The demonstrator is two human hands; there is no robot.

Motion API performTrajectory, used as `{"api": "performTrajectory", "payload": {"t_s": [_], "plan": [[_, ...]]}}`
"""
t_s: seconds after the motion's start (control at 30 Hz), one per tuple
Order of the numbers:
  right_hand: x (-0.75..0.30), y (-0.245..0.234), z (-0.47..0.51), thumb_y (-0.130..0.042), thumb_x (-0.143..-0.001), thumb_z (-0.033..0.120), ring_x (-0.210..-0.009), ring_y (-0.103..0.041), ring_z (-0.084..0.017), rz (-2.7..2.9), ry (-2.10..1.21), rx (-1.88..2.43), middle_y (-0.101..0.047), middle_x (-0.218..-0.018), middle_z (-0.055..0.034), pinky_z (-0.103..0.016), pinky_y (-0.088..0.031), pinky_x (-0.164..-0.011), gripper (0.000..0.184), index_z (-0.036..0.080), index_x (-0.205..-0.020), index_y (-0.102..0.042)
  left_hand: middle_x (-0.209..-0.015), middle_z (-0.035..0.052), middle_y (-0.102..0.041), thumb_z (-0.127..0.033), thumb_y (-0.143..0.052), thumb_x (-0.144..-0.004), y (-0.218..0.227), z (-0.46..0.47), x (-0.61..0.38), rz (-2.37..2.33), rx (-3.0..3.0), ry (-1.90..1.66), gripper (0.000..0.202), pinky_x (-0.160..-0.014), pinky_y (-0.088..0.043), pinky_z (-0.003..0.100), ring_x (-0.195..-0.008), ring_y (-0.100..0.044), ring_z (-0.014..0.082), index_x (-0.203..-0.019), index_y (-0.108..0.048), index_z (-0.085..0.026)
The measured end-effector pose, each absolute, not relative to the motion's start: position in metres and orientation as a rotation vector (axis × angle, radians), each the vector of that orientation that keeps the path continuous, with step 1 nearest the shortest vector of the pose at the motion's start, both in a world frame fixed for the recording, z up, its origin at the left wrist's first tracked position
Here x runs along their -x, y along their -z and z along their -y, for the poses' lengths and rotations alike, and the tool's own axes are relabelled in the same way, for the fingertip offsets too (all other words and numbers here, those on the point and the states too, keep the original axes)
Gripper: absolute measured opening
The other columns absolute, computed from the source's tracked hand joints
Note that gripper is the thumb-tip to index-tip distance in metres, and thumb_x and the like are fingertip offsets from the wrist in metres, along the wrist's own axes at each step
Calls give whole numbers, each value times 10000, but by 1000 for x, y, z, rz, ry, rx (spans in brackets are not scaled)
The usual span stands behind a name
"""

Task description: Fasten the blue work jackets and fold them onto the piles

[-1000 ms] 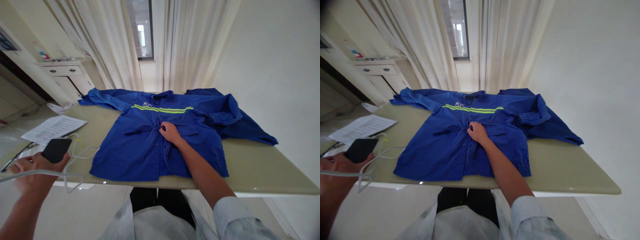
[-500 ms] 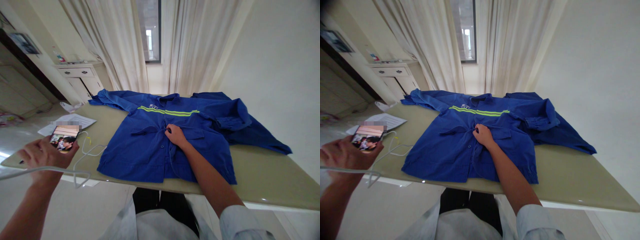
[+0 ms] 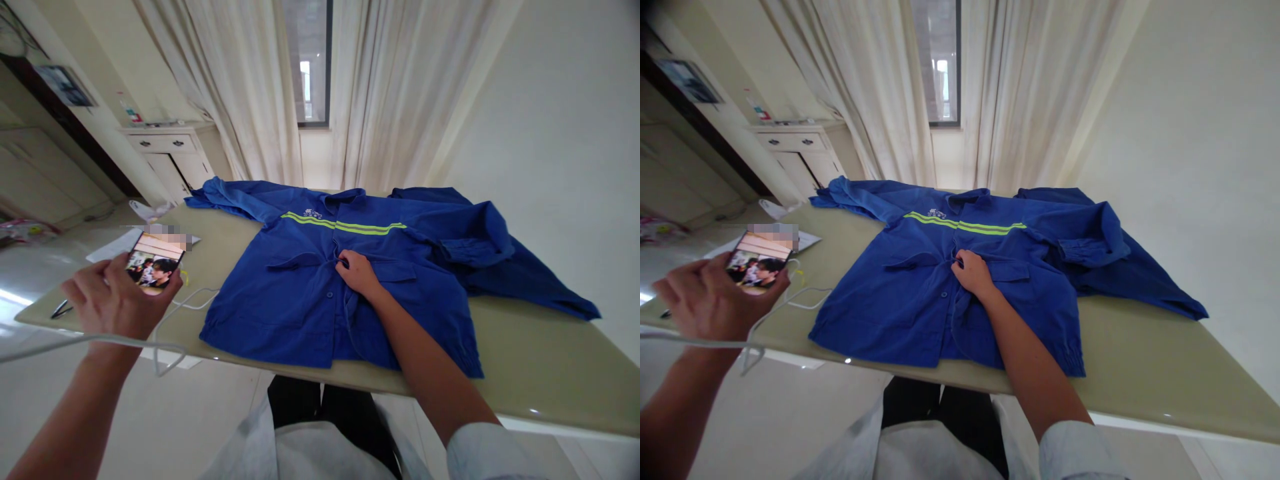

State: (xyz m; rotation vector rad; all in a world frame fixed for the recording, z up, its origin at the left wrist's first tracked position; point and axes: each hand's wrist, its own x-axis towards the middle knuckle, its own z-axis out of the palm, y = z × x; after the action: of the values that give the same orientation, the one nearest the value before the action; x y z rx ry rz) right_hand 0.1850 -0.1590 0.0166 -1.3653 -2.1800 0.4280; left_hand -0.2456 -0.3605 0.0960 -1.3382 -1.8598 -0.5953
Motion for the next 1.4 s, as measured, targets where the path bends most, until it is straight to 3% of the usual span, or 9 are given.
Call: {"api": "performTrajectory", "payload": {"t_s": [0.17,0.53,0.67,0.77,0.9,1.03,1.17,1.4], "plan": [[-186,-15,158,-591,-920,207,-941,-674,-224,2182,-433,1363,-759,-1016,-69,-295,-455,-827,128,201,-983,-703,-1273,319,-537,-676,-727,-764,-102,369,239,1956,1327,530,981,-1080,-341,645,-1278,-484,465,-1405,-530,39],[-186,-17,159,-590,-918,209,-934,-668,-214,2180,-447,1368,-758,-1009,-65,-288,-452,-826,132,202,-980,-707,-1333,319,-534,-648,-677,-828,-115,381,215,1995,1334,573,903,-1104,-323,673,-1317,-458,464,-1434,-502,-2],[-186,-17,159,-591,-920,208,-932,-669,-215,2176,-450,1370,-759,-1008,-62,-290,-450,-824,132,199,-981,-707,-1361,359,-534,-699,-633,-837,-113,381,215,2039,1305,522,980,-1131,-327,655,-1344,-457,471,-1435,-509,68],[-186,-17,159,-593,-919,206,-928,-667,-214,2176,-447,1365,-759,-1010,-63,-290,-451,-823,129,199,-978,-708,-1322,330,-583,-742,-566,-848,-103,382,224,2076,1251,526,965,-1135,-341,633,-1330,-486,457,-1414,-556,39],[-185,-18,159,-597,-920,204,-931,-669,-214,2178,-454,1365,-759,-1015,-64,-288,-452,-826,131,201,-986,-709,-1192,301,-654,-738,-490,-833,-82,389,242,2228,1183,453,889,-1098,-386,606,-1245,-555,449,-1300,-652,1],[-184,-20,159,-595,-929,208,-930,-672,-216,2192,-447,1380,-764,-1033,-68,-289,-447,-810,138,201,-1005,-710,-1194,363,-641,-737,-439,-816,-65,401,259,2480,1137,230,878,-985,-453,574,-1152,-594,476,-1213,-695,2],[-184,-20,159,-596,-935,215,-929,-672,-219,2202,-434,1385,-767,-1043,-70,-288,-444,-794,140,205,-1013,-711,-1202,374,-640,-777,-441,-826,-54,405,271,2687,1165,111,900,-926,-470,523,-1134,-610,480,-1233,-693,-15],[-183,-22,160,-594,-941,222,-944,-673,-226,2200,-433,1411,-765,-1061,-80,-289,-447,-791,151,199,-1022,-720,-1323,365,-588,-716,-545,-792,-50,393,275,2858,1066,126,870,-899,-479,566,-1214,-584,516,-1314,-637,-27]]}}
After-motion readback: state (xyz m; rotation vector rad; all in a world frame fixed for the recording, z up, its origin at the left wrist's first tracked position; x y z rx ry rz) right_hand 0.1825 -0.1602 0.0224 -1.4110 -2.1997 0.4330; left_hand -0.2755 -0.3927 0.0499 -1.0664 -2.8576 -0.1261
